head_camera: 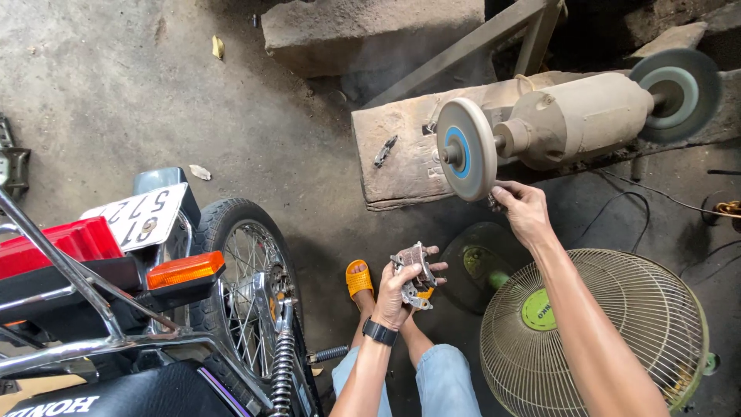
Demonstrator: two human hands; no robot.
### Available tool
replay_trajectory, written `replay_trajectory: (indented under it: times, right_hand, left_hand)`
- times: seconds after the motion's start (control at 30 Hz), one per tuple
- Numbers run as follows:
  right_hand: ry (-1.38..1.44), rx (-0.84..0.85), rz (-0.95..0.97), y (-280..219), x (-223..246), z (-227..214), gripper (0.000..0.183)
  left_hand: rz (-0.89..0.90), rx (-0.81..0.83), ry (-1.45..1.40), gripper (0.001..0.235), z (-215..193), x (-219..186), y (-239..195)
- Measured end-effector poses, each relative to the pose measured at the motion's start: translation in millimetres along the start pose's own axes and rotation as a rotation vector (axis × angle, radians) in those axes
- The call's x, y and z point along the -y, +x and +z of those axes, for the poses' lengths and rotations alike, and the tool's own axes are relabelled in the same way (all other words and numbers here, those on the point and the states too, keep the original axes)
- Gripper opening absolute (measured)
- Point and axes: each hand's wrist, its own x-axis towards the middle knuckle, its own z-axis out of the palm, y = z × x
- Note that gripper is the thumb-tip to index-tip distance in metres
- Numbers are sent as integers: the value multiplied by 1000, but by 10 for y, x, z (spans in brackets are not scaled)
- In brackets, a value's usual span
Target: The person holds small motorcycle brake components and presses them against a spinning bench grinder to grind their edges, working on several pieces one at a time. They then carry the ground parts across the workshop, lay them on the floor, and arrange the brake shoes and a brake hub on the ground.
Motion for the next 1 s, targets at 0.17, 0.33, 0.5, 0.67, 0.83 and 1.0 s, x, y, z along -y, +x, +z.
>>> replay_trajectory:
  times: [0.17,0.33,0.5,0.67,0.83,1.0]
  right_hand:
    - [91,44,39,-33,89,-54,27]
    - [94,29,30,126,-83,2,24]
    - [-18,-54,21,241,-154,67,20]
    - [-13,-52,-17,120,-32,52,22]
    - [-8,-15,5,-12,24,-25,25]
    - [86,38,23,-76,74,-44,25]
  left_hand:
    - [-4,-25,-5,52,71,33,-14]
    - [-4,-26,19,51,81,28,-31]
    - [16,-76,-1,51,52,-10,-58]
    - [33,-91,-35,52,71,-36,-115]
    - [50,-96,-32,51,94,25,-137]
    - [50,-106,7,47,161,86,-84]
